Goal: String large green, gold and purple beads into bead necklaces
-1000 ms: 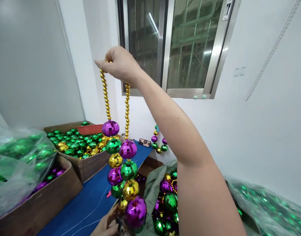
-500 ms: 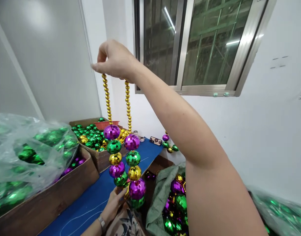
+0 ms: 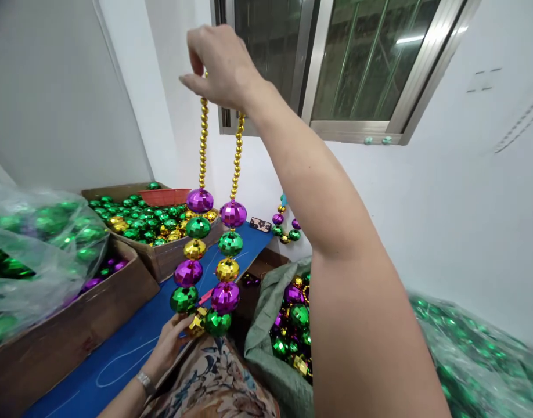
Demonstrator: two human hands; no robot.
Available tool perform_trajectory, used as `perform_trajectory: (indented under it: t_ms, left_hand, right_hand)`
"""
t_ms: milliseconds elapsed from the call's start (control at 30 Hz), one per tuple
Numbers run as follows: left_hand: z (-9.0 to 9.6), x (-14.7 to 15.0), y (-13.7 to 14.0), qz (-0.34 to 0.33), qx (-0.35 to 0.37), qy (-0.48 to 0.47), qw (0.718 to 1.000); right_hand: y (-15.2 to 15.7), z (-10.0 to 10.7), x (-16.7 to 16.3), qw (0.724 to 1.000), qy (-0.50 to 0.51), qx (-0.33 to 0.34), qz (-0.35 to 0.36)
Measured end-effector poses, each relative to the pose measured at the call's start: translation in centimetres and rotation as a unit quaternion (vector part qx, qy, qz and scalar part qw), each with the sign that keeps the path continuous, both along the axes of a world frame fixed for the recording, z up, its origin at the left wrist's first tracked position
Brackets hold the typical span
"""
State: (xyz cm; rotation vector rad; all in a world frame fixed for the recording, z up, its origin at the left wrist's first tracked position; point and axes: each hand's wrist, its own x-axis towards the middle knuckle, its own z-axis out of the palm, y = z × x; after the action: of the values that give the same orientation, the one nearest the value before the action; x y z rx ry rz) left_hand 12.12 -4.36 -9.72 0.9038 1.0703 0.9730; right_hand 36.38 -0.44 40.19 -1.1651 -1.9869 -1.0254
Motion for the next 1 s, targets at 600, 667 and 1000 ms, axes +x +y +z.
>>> perform_trajectory:
  t_ms: [600,667,1000]
  left_hand:
    - [0.2,-6.0,-2.9,0.003,-0.055,-0.017,0.998]
    - [0.2,-6.1,-3.3,0.011,-0.054,-0.018,0.998]
    - [0.3,-6.5,-4.0,0.022,-0.043,-0.016,0.999]
  right_hand:
    - [3.8,-6.5,9.0,0.986,-0.002,-0.027,-0.162]
    - [4.2,-7.1,9.5,0.986,0.010,-0.037,-0.162]
    - [4.0,-9.1,12.3,0.980,0.066,-0.023,-0.187]
